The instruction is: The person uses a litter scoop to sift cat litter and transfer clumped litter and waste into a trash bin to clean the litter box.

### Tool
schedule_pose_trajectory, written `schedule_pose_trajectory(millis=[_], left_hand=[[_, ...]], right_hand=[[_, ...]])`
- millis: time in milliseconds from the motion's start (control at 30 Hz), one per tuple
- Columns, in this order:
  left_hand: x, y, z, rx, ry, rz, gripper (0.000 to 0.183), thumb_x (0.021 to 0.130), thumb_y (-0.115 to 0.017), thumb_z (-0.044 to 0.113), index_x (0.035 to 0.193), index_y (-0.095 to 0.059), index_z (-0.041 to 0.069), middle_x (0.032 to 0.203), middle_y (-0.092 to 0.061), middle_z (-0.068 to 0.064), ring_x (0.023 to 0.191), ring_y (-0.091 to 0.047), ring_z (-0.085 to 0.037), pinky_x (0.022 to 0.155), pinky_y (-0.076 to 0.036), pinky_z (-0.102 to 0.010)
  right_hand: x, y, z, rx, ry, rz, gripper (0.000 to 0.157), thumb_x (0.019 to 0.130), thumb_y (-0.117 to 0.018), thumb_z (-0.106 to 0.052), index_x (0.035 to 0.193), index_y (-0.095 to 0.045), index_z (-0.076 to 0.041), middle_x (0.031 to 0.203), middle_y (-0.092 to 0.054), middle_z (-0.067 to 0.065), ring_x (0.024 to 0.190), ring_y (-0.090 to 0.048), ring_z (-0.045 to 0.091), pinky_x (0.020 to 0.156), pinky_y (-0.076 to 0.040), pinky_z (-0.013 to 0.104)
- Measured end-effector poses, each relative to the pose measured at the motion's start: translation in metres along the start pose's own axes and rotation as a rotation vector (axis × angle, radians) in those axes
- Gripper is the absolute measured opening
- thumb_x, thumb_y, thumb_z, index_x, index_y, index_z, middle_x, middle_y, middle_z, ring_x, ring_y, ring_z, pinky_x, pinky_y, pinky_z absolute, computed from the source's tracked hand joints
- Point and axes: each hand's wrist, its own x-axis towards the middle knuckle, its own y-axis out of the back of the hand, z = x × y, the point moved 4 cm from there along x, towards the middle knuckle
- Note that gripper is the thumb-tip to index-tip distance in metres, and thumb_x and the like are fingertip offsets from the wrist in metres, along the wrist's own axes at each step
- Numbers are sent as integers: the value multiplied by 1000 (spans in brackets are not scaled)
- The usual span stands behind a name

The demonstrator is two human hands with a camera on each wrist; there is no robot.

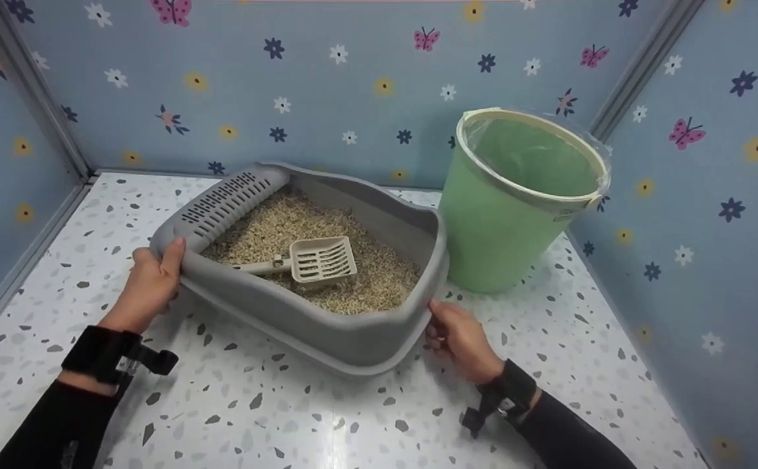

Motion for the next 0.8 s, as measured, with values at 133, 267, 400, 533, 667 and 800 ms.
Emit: schedule_pose_trajectory(millis=[133,267,400,533,667,800], left_hand=[[-12,-14,8,26,38,-19,104,109,-22,80,147,-9,-16,101,-48,-22,68,-57,-30,57,-51,-41],[-26,-32,16,16,82,-59,122,105,-20,86,157,5,-21,112,-48,-31,86,-63,-41,76,-55,-51],[-24,-35,18,-7,69,-46,120,108,-19,81,158,12,-24,126,-43,-41,117,-55,-52,102,-47,-58],[-6,-25,16,-4,35,-49,117,111,-17,76,157,22,-24,112,-48,-29,100,-60,-46,88,-52,-49],[6,-19,16,-5,17,-47,113,110,-17,77,158,6,-22,106,-48,-22,86,-59,-34,71,-53,-41],[-4,-29,21,-42,46,-48,118,105,-18,85,160,2,-17,93,-52,-15,70,-56,-28,57,-51,-40]], right_hand=[[16,11,-6,49,4,73,31,116,-54,-29,92,-64,-13,78,-58,1,63,-51,13,52,-39,22],[28,18,-8,105,35,123,31,116,-54,-25,90,-62,-12,75,-56,1,61,-50,12,51,-38,22],[23,13,-5,140,29,91,29,117,-54,-24,92,-60,-13,76,-52,-1,62,-47,11,52,-36,22],[8,2,-1,110,9,4,30,118,-53,-27,93,-62,-14,77,-54,-2,63,-47,11,52,-36,22],[0,-3,1,77,-11,-49,29,118,-54,-27,94,-65,-15,77,-59,-1,64,-52,12,51,-39,23],[9,6,-1,110,-15,22,33,117,-54,-30,90,-67,-15,77,-60,1,63,-54,13,50,-38,22]])
